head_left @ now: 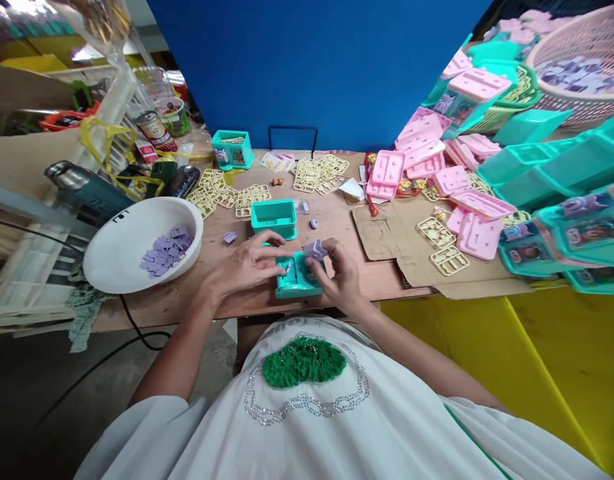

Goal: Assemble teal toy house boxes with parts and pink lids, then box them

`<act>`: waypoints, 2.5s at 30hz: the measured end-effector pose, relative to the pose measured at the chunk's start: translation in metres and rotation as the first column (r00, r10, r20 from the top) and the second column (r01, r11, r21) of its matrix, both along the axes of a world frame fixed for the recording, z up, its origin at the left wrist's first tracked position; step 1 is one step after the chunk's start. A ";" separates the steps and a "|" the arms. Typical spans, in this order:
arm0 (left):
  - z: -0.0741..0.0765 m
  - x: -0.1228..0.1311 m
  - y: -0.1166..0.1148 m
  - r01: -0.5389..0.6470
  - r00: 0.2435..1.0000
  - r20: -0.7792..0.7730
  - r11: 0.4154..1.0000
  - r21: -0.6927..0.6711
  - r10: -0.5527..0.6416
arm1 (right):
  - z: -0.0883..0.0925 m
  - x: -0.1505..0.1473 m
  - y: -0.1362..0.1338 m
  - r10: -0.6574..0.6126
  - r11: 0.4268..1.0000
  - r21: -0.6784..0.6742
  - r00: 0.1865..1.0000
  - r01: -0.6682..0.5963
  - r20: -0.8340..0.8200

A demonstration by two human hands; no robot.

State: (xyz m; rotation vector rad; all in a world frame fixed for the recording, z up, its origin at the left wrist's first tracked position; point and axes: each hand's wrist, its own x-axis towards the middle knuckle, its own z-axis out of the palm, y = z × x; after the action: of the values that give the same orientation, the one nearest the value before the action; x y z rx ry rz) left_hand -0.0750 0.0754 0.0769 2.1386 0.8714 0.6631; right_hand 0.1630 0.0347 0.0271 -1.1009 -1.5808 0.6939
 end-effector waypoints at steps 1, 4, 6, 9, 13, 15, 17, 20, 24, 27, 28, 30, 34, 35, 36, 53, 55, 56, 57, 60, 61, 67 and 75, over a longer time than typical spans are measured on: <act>0.001 0.001 0.000 0.016 1.000 0.003 1.000 -0.011 -0.016 | 0.001 -0.005 -0.004 0.015 0.998 0.060 0.999 -0.017 0.034; -0.001 0.004 -0.002 0.027 0.999 0.026 0.999 -0.027 -0.026 | 0.000 -0.011 -0.008 0.039 0.989 0.139 0.995 -0.052 0.093; -0.004 0.007 -0.004 -0.005 0.999 0.044 1.000 -0.021 0.005 | -0.002 -0.012 -0.008 0.030 0.992 0.116 0.996 -0.040 0.089; -0.008 0.011 -0.007 -0.065 0.997 0.044 0.998 -0.020 0.066 | -0.004 -0.013 -0.007 0.006 0.995 0.095 0.998 -0.012 0.067; -0.014 0.018 -0.016 -0.185 0.983 0.021 0.982 0.033 0.184 | -0.007 -0.016 -0.008 -0.017 0.991 0.135 0.999 0.011 0.045; -0.017 0.020 -0.020 -0.222 0.975 0.027 0.973 0.064 0.221 | -0.008 -0.016 -0.008 -0.022 0.986 0.164 0.999 0.016 0.035; -0.019 0.020 -0.024 -0.243 0.970 0.043 0.967 0.076 0.241 | -0.009 -0.017 -0.007 -0.027 0.979 0.204 0.999 0.020 0.031; -0.022 0.020 -0.026 -0.276 0.960 0.069 0.960 0.049 0.272 | -0.010 -0.017 -0.006 -0.030 0.963 0.269 0.999 0.024 0.019; -0.024 0.018 -0.025 -0.273 0.960 0.086 0.960 0.064 0.268 | -0.010 -0.017 -0.006 -0.029 0.955 0.294 1.000 0.024 0.011; -0.024 0.017 -0.024 -0.245 0.967 0.089 0.966 0.078 0.238 | -0.009 -0.018 -0.006 -0.035 0.953 0.301 0.999 0.031 0.007; -0.024 0.017 -0.023 -0.238 0.969 0.091 0.968 0.079 0.231 | -0.009 -0.018 -0.006 -0.038 0.952 0.304 0.999 0.034 0.008; -0.024 0.017 -0.022 -0.229 0.970 0.100 0.970 0.082 0.221 | -0.008 -0.018 -0.005 -0.042 0.950 0.310 0.999 0.034 0.017; -0.024 0.016 -0.022 -0.214 0.970 0.130 0.975 0.059 0.205 | -0.008 -0.018 -0.005 -0.044 0.949 0.314 0.998 0.027 0.046; -0.025 0.016 -0.022 -0.212 0.970 0.134 0.976 0.049 0.204 | -0.007 -0.018 -0.005 -0.045 0.949 0.315 0.998 0.027 0.050; -0.025 0.016 -0.022 -0.211 0.969 0.137 0.977 0.041 0.204 | -0.007 -0.018 -0.005 -0.046 0.949 0.315 0.998 0.028 0.050; -0.027 0.014 -0.020 -0.233 0.966 0.126 0.972 0.044 0.226 | -0.009 -0.018 -0.004 -0.033 0.953 0.301 0.999 0.028 0.010; -0.029 0.014 -0.020 -0.229 0.965 0.137 0.973 0.030 0.223 | -0.009 -0.018 -0.004 -0.032 0.955 0.295 0.999 0.024 0.024; -0.030 0.014 -0.020 -0.224 0.965 0.142 0.974 0.021 0.219 | -0.009 -0.018 -0.004 -0.033 0.956 0.291 0.999 0.021 0.035; -0.031 0.013 -0.020 -0.219 0.966 0.146 0.976 0.011 0.215 | -0.009 -0.018 -0.004 -0.034 0.957 0.288 0.998 0.020 0.046; -0.031 0.013 -0.019 -0.202 0.969 0.143 0.979 -0.011 0.201 | -0.009 -0.017 -0.004 -0.035 0.959 0.283 0.998 0.020 0.050; -0.031 0.012 -0.019 -0.198 0.970 0.140 0.980 -0.014 0.198 | -0.009 -0.017 -0.004 -0.032 0.959 0.282 0.998 0.019 0.044; -0.029 0.012 -0.016 -0.193 0.972 0.135 0.981 -0.020 0.194 | -0.009 -0.019 -0.004 -0.028 0.955 0.296 1.000 0.023 0.013; -0.044 0.007 -0.028 -0.229 0.917 0.273 0.945 -0.232 0.290 | -0.009 -0.020 -0.003 -0.042 0.960 0.279 0.998 0.028 0.043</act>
State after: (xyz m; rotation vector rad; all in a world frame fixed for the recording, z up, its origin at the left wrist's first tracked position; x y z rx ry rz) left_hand -0.0682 0.0473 0.0328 1.7019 1.0128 0.9713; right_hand 0.1428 0.0313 0.0185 -0.9402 -1.6388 0.4075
